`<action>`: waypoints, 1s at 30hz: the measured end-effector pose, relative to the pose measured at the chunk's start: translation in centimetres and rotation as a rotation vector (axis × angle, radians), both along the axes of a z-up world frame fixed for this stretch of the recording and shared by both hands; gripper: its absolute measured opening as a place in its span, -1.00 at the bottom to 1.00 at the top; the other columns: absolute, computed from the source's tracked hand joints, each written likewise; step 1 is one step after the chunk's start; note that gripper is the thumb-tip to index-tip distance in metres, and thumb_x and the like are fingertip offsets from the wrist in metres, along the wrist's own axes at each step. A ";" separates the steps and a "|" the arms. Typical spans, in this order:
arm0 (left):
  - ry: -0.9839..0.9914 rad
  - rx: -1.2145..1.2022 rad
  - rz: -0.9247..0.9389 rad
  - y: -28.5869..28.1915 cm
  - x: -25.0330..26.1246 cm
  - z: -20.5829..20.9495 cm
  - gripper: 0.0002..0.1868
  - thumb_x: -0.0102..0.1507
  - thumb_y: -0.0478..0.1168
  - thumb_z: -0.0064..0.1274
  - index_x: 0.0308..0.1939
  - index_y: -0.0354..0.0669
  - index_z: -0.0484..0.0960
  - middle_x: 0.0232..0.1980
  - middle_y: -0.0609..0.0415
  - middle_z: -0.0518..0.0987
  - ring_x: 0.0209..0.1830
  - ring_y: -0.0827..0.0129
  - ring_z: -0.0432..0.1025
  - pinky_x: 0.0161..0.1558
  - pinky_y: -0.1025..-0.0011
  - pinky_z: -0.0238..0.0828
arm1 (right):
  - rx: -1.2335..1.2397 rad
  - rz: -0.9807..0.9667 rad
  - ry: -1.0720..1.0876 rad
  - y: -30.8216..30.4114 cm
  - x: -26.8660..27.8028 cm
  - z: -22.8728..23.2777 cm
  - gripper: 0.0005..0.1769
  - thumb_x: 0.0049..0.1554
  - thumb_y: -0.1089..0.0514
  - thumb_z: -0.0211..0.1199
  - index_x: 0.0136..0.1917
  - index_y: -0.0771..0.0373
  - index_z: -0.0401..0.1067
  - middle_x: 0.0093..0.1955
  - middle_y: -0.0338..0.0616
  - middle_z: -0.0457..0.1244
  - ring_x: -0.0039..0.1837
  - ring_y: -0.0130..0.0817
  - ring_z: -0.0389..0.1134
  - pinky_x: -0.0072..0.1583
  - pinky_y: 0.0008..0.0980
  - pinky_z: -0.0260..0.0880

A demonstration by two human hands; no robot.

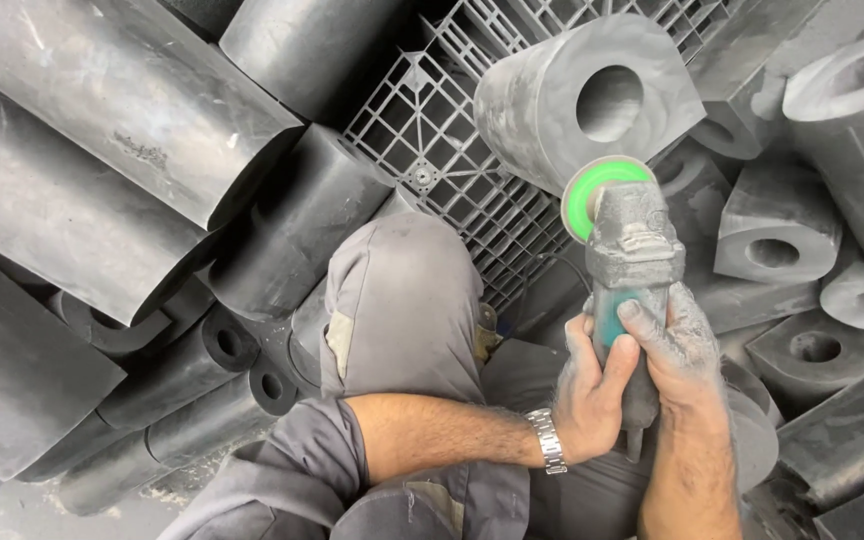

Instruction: Using a handheld angle grinder to sand and smooth the edges of large black rubber industrial components while sitting on the floor.

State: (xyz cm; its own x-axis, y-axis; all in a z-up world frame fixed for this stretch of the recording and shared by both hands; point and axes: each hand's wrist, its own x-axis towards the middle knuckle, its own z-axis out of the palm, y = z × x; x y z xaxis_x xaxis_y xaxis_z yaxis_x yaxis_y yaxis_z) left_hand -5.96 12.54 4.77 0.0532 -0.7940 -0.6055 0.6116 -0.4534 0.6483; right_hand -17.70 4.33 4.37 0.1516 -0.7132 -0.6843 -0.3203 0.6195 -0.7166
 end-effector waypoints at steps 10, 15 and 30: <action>-0.014 0.000 -0.103 -0.3 -0.8 -0.5 -0.28 0.46 0.25 -0.27 0.33 -0.39 0.12 0.17 -0.29 0.51 0.12 -0.02 0.48 0.10 0.14 0.39 | -0.068 -0.114 -0.052 -0.6 1.1 1.0 -0.41 0.21 0.06 0.30 0.43 0.32 0.30 0.21 -0.09 0.31 0.17 -0.35 0.36 0.18 -0.36 0.41; -0.012 0.020 0.003 -0.4 -0.5 -0.3 -0.27 0.46 0.27 -0.30 0.36 -0.35 0.11 0.19 -0.30 0.50 0.14 -0.06 0.48 0.12 0.15 0.37 | 0.046 0.015 -0.015 -1.6 2.2 1.4 -0.50 0.17 0.08 0.30 0.29 0.38 0.34 0.05 -0.02 0.37 0.03 -0.30 0.42 0.08 -0.30 0.48; 0.024 0.053 -0.141 -2.2 0.1 -0.5 -0.27 0.41 0.27 -0.28 0.32 -0.32 0.12 0.09 -0.33 0.53 0.07 -0.01 0.49 0.05 0.16 0.39 | 0.014 -0.052 -0.037 -2.3 1.6 0.9 -0.55 0.25 0.08 0.29 0.28 0.43 0.39 0.06 0.02 0.37 0.01 -0.29 0.44 0.07 -0.34 0.49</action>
